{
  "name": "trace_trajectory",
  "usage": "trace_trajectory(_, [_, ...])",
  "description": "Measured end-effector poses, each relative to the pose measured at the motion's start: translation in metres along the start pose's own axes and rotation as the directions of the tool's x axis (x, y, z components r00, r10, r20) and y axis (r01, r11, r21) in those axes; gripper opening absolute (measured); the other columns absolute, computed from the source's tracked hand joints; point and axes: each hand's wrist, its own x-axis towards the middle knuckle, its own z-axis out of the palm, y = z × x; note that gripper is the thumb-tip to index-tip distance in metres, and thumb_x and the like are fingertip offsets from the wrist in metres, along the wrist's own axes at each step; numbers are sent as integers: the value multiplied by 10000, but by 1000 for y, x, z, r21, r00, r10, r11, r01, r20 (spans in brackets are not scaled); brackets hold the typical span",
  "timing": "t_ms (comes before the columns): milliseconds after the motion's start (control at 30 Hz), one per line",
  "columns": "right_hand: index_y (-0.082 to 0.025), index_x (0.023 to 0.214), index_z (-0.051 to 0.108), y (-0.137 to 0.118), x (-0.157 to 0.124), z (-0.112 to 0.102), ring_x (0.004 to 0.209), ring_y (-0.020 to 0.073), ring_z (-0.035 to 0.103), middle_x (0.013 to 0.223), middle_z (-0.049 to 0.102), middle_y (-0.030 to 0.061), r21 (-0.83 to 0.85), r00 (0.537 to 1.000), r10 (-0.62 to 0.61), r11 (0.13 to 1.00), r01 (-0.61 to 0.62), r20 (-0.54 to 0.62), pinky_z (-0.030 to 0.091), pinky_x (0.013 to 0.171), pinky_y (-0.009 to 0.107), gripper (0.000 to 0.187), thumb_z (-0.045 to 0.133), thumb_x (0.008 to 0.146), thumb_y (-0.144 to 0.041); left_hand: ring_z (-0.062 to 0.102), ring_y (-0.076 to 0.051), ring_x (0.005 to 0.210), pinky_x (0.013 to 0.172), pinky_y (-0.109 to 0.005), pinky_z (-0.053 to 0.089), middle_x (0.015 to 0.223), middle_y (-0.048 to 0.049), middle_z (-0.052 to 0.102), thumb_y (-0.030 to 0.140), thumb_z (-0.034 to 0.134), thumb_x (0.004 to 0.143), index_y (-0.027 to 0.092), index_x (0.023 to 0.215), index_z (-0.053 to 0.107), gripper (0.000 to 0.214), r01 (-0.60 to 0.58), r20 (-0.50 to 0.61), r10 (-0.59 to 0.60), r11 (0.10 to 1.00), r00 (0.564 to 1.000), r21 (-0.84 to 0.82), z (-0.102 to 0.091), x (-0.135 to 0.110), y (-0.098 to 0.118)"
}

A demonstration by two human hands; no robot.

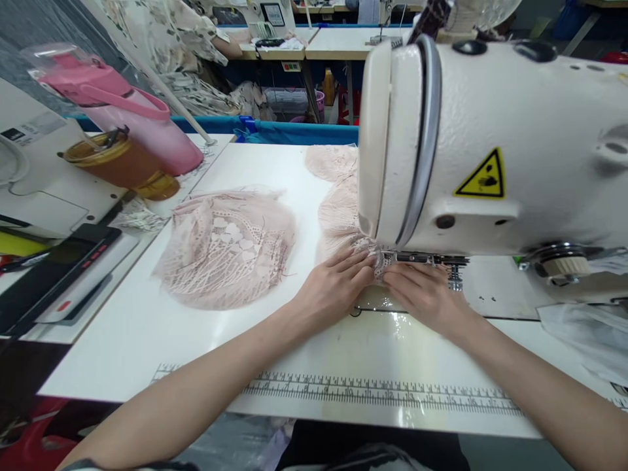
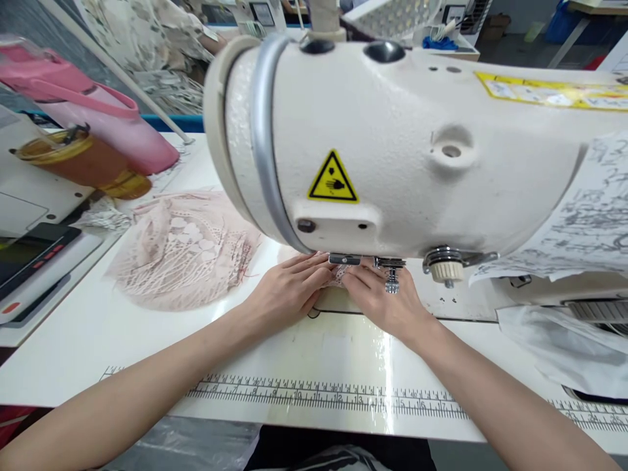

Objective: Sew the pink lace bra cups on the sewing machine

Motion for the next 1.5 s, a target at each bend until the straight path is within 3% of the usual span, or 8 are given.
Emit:
trace_trajectory(167, [-212, 944, 592, -3, 2, 2, 817, 96, 610, 875, 695, -47, -63, 999, -41, 997, 39, -27, 380, 663, 255, 71, 537, 900, -220, 593, -215, 1158, 1053, -399, 462, 1182, -103, 652, 81, 383, 922, 99, 992, 607, 236, -4, -14, 4, 1000, 1000, -14, -2, 2, 1])
trace_trajectory(300, [-226, 944, 594, -4, -2, 4, 906, 101, 604, 934, 693, -53, -58, 996, -83, 995, 83, -9, 401, 689, 251, 173, 530, 856, -91, 588, -210, 1162, 1046, -394, 463, 1209, -100, 638, 129, 435, 937, 101, 1080, 597, 217, -20, -53, 20, 1000, 998, 5, -2, 3, 2])
trace_trajectory(400, [-208, 898, 593, -4, -3, 4, 876, 94, 609, 867, 687, -56, -24, 997, -76, 997, 75, -32, 406, 681, 246, 184, 532, 835, -47, 585, -204, 1166, 1052, -385, 454, 1216, -86, 636, 149, 443, 950, 108, 1104, 608, 229, -51, -60, 50, 999, 997, 1, -1, 1, 1])
trace_trajectory(600, [-200, 930, 615, -5, -4, 0, 885, 115, 627, 849, 709, -32, 59, 996, -79, 995, 81, -35, 436, 816, 267, 225, 533, 817, -24, 521, -213, 1242, 1087, -394, 418, 1308, -88, 566, 160, 386, 965, 90, 1269, 546, 351, -98, 69, 99, 995, 993, -19, 1, -5, -3])
trace_trajectory(933, [-213, 933, 627, -7, -6, 1, 885, 128, 623, 918, 713, -31, 63, 997, -73, 995, 71, 20, 461, 885, 312, 235, 534, 821, -29, 522, -222, 1240, 1091, -398, 412, 1300, -76, 570, 132, 414, 930, 109, 1247, 576, 357, -66, 105, 66, 998, 992, 2, 0, -6, -3])
trace_trajectory(1333, [-209, 950, 630, -3, -7, 2, 912, 104, 607, 899, 700, -35, 5, 998, -55, 998, 55, 8, 410, 725, 255, 252, 484, 844, -32, 544, -243, 1217, 1053, -417, 446, 1261, -99, 605, 199, 414, 952, 98, 1218, 590, 334, -19, 64, 17, 999, 998, 31, 2, -2, 3])
trace_trajectory(1500, [-245, 975, 656, 0, -6, -4, 913, 112, 611, 919, 705, -30, 62, 998, -21, 998, 18, 55, 431, 766, 261, 282, 465, 878, -61, 536, -252, 1224, 1063, -426, 429, 1262, -101, 605, 224, 397, 949, 100, 1225, 586, 357, -3, 78, 2, 1000, 997, 19, 1, -1, 5])
